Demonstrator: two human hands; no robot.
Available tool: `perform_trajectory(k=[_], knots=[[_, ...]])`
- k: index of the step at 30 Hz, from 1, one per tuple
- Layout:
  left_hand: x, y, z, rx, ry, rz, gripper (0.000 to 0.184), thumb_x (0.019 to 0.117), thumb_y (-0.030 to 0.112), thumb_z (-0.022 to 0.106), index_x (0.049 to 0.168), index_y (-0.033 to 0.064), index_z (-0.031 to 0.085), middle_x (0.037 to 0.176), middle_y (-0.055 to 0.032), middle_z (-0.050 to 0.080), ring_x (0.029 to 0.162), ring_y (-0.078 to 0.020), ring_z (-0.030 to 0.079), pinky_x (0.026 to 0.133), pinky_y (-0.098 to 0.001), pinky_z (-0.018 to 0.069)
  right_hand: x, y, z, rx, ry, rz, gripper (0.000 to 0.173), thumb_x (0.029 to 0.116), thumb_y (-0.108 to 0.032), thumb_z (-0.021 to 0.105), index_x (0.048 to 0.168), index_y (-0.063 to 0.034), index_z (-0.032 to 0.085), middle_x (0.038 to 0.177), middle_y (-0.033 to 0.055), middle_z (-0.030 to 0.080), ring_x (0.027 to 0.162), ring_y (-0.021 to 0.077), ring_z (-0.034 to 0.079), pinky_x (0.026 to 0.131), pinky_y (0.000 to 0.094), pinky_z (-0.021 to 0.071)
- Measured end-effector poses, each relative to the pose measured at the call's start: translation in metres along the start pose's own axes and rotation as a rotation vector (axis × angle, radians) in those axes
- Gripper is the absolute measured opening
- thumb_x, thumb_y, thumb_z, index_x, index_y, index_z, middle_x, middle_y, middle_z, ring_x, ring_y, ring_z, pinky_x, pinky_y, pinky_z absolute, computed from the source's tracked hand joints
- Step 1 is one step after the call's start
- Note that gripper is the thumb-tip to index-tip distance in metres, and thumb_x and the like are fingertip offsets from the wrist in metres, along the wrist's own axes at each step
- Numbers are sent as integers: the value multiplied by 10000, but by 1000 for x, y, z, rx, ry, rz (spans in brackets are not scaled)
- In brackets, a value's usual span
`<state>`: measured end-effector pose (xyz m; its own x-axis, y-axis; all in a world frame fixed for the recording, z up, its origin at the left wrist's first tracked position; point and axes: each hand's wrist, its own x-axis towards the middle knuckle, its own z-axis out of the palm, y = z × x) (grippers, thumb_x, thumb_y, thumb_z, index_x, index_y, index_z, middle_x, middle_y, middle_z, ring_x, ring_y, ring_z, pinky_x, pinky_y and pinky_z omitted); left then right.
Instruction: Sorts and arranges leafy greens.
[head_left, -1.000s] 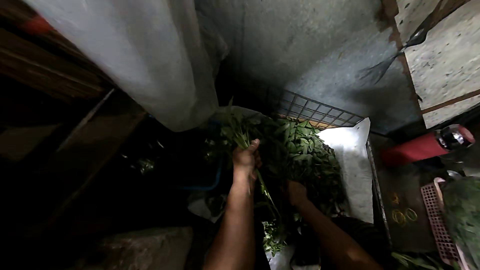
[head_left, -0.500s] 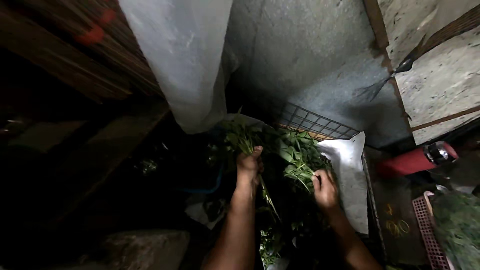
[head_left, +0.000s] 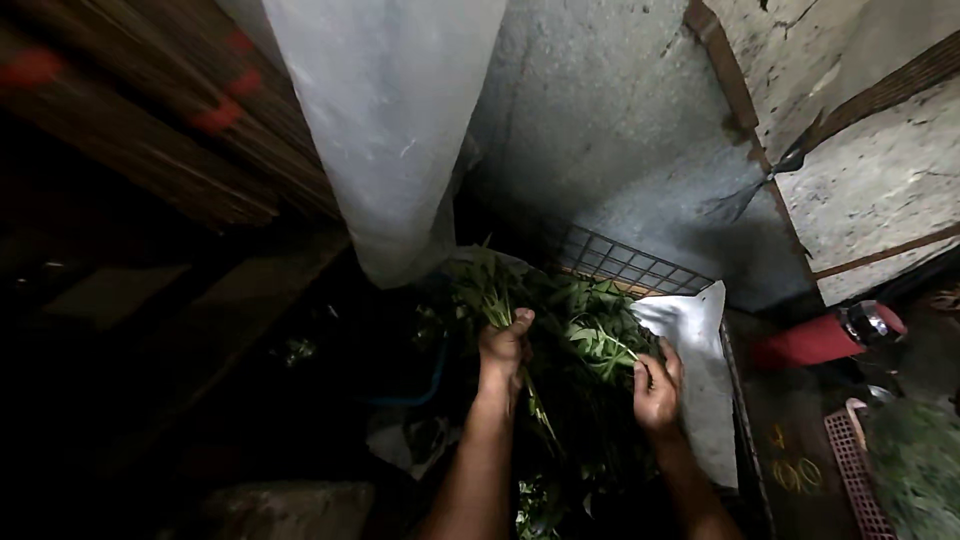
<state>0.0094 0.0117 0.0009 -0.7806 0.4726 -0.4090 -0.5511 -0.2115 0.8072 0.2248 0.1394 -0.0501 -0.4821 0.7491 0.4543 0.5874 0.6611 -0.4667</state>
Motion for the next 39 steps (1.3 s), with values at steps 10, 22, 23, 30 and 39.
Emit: perform_trajectory(k=[10, 22, 23, 30, 39], knots=[[0, -4, -1, -33, -17, 27, 71, 1005, 139, 650, 1018, 72, 670, 516, 31, 420, 383, -49, 364, 371, -195, 355, 16, -17, -9, 492, 25, 248, 294, 1085, -133, 383, 1204, 68, 561, 1069, 142, 678, 891, 147, 695, 767, 307, 598], [-3, -6, 6, -26, -52, 3, 69, 981, 68, 659, 924, 31, 662, 500, 15, 437, 375, -55, 376, 364, -195, 351, 4, -17, 10, 956, -204, 362, 208, 1067, -47, 409, 1108, 39, 595, 721, 15, 637, 620, 91, 624, 620, 247, 564], [-4, -8, 7, -11, -89, -15, 82, 971, 56, 668, 896, 26, 654, 499, 6, 450, 372, -59, 386, 364, -198, 360, 2, -19, 13, 969, -222, 347, 206, 1065, -46, 410, 1099, 32, 598, 719, 6, 630, 619, 85, 619, 619, 243, 562], [-17, -29, 20, 275, -358, -63, 137, 953, 60, 699, 1087, 34, 683, 679, 24, 565, 471, -33, 397, 432, -190, 338, -12, -43, 22, 986, -469, 247, 226, 1041, -52, 432, 1090, 39, 633, 717, -35, 591, 617, 35, 565, 605, 210, 517], [-19, -32, 24, 280, -347, -33, 29, 950, -9, 670, 971, -2, 651, 738, -18, 657, 590, -67, 579, 538, -208, 473, 6, -67, 20, 1059, -550, 383, 376, 1095, -292, 349, 1133, -9, 594, 698, -31, 558, 560, 60, 527, 544, 230, 497]])
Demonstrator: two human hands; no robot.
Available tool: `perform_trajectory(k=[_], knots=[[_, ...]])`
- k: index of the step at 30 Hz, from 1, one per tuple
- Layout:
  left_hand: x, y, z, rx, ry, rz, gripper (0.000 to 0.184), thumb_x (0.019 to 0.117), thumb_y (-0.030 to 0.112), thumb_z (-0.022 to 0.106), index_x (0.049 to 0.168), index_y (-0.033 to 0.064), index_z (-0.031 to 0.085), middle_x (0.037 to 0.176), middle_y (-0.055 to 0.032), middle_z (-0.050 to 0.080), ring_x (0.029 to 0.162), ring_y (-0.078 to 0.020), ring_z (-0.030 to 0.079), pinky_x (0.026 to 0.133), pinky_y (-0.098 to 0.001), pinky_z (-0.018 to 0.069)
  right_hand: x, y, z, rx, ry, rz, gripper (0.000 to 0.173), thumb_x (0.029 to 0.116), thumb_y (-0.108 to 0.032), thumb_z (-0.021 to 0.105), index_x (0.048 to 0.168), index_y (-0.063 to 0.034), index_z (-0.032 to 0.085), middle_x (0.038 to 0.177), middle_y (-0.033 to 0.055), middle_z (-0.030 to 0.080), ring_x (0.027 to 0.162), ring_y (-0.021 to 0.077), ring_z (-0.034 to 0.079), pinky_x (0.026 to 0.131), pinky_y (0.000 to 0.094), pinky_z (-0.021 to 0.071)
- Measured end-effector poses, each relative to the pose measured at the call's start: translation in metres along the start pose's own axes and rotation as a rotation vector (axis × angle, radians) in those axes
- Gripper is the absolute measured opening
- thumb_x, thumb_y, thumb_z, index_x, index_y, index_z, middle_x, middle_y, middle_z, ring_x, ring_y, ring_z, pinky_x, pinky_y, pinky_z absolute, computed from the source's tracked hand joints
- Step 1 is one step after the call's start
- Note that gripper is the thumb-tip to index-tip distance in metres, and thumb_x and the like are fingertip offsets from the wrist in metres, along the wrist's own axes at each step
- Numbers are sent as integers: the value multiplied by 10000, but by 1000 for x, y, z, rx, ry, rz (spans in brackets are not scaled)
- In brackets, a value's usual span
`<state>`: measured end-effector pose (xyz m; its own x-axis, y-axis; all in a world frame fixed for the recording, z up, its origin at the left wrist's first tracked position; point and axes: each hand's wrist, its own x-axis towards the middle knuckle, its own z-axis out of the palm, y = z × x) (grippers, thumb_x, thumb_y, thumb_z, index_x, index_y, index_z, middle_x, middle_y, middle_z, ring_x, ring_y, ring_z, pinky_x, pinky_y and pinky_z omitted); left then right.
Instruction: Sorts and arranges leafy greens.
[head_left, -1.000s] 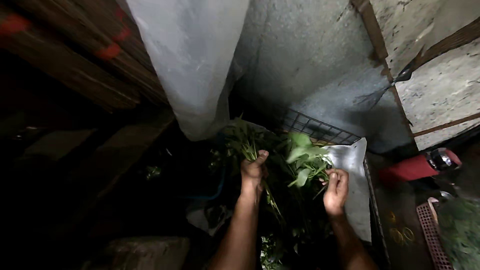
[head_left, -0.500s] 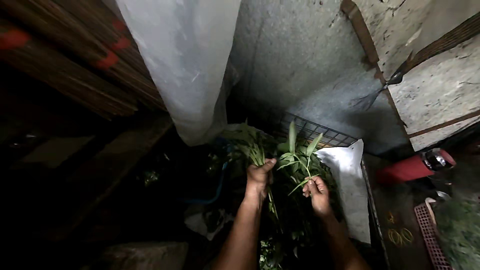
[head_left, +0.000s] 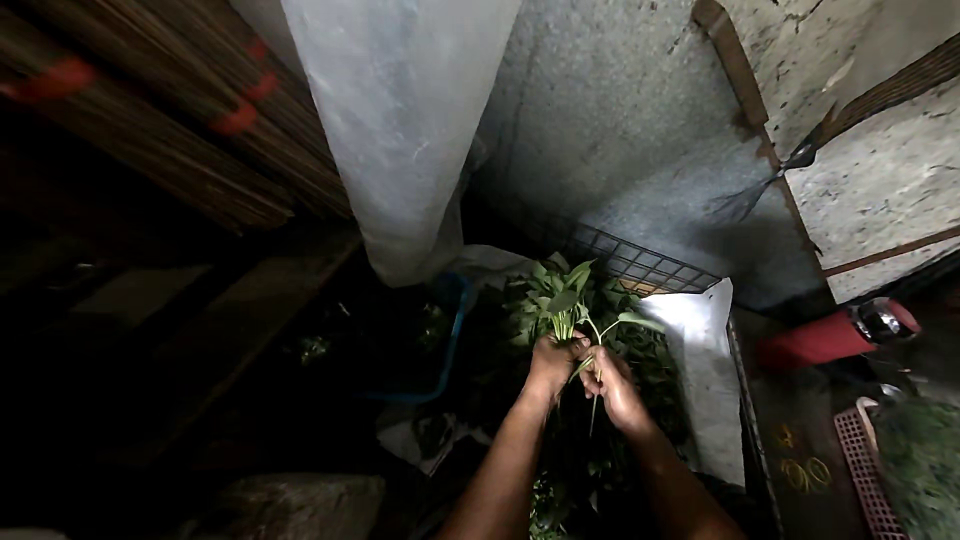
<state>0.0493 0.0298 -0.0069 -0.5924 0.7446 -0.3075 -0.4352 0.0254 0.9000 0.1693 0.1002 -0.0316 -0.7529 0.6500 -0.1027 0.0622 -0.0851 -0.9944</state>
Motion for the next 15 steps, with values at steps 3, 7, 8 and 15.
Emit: perform_trajectory(k=[3, 7, 8, 15], knots=[[0, -3, 0, 57, -11, 9, 87, 943, -10, 672, 1028, 1, 656, 799, -22, 669, 651, -69, 604, 600, -225, 503, 7, -8, 10, 6, 102, 76, 319, 1114, -218, 413, 1189, 14, 621, 676, -22, 511, 512, 46, 451, 492, 205, 434], [-2, 3, 0, -37, -8, -4, 52, 989, 42, 642, 1019, 4, 660, 767, -24, 663, 598, -67, 594, 547, -212, 502, 8, -10, 11, -98, -54, 74, 295, 1108, -193, 378, 936, -49, 569, 687, -50, 482, 522, 25, 419, 502, 187, 398], [-3, 5, -1, -52, -16, -5, 36, 984, 40, 651, 993, 6, 660, 748, -22, 661, 578, -65, 586, 529, -209, 494, 7, -11, 9, -127, -80, 80, 295, 1108, -189, 379, 930, -50, 568, 695, -49, 491, 527, 24, 428, 506, 189, 405], [-5, 7, 0, -64, -8, 18, 14, 989, 14, 631, 984, 2, 635, 757, -31, 636, 567, -69, 547, 538, -215, 487, 6, -17, -3, -406, -184, 125, 299, 1108, -222, 403, 933, -45, 568, 713, -48, 469, 572, 19, 440, 552, 183, 406]])
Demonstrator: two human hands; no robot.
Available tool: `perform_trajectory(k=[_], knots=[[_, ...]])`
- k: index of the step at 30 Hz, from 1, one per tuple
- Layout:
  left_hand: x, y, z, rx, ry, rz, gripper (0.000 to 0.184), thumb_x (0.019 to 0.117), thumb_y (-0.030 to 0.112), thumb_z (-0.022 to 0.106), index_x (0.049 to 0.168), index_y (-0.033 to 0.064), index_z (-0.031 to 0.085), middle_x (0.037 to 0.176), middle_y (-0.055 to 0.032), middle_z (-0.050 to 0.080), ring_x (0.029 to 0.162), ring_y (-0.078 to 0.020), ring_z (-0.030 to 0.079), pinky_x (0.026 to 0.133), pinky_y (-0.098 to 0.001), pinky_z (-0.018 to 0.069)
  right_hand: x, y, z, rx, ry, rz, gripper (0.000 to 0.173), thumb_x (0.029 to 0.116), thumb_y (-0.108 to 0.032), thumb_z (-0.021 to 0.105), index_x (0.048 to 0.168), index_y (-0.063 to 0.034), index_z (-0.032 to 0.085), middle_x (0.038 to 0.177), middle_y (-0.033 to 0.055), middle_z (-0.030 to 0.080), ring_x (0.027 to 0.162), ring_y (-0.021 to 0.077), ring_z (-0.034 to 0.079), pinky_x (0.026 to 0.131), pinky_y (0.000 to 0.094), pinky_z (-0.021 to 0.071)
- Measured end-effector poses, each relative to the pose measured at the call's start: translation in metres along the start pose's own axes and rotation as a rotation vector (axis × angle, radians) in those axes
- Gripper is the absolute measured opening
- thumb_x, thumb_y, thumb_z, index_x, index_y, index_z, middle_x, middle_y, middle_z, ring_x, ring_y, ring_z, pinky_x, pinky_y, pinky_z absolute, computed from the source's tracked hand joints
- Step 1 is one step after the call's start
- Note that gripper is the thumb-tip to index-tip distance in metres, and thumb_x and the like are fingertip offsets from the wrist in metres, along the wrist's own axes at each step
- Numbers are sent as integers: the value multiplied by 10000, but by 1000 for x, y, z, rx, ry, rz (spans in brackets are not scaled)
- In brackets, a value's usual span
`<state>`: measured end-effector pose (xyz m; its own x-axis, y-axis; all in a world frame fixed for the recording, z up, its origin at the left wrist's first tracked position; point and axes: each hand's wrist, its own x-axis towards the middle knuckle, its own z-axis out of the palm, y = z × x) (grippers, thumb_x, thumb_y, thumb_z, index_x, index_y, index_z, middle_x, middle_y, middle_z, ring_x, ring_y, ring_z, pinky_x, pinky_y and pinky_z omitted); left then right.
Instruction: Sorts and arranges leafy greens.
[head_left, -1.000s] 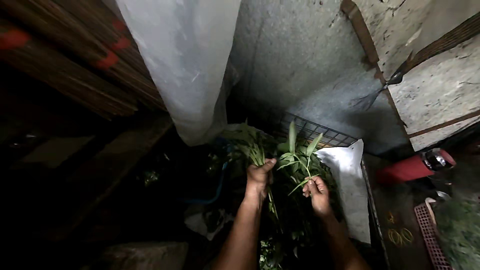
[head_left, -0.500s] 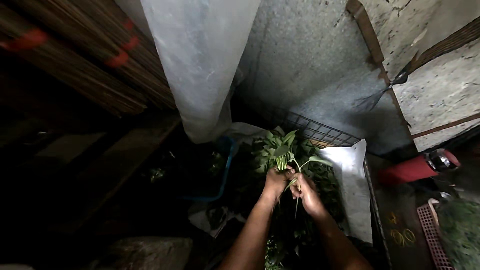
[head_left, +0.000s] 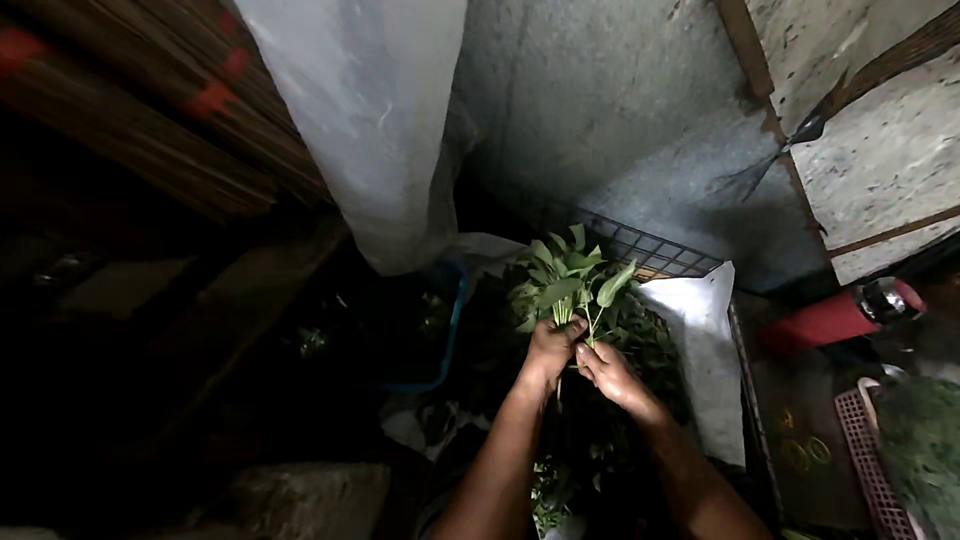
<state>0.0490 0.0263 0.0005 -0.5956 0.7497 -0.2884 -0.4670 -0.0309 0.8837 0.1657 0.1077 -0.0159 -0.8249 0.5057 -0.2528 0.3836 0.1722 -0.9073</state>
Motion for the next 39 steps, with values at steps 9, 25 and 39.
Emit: perform_trajectory(k=[9, 25, 39], knots=[[0, -3, 1, 113, 16, -56, 142, 951, 80, 714, 1050, -5, 657, 827, -57, 678, 643, -87, 598, 589, -242, 508, -4, 8, -1, -120, -34, -17, 321, 1101, -265, 416, 992, -26, 600, 766, -20, 490, 670, 54, 484, 664, 237, 453], [3, 26, -47, -159, 481, 81, 305, 1112, 390, 419, 1038, 106, 503, 615, 19, 502, 462, -98, 504, 459, -269, 506, -24, 75, -140, -690, 543, 427, 701, 1024, -357, 603, 1580, -29, 331, 1594, 277, 352, 1446, 487, 372, 1131, 644, 366], [12, 11, -29, -73, 402, -52, 310, 1107, 303, 461, 1067, 23, 588, 603, -29, 544, 432, -112, 499, 421, -249, 473, 39, 69, -17, -768, 230, 327, 394, 1106, -271, 378, 1414, -96, 550, 1310, 168, 667, 1231, 339, 637, 1043, 545, 483]])
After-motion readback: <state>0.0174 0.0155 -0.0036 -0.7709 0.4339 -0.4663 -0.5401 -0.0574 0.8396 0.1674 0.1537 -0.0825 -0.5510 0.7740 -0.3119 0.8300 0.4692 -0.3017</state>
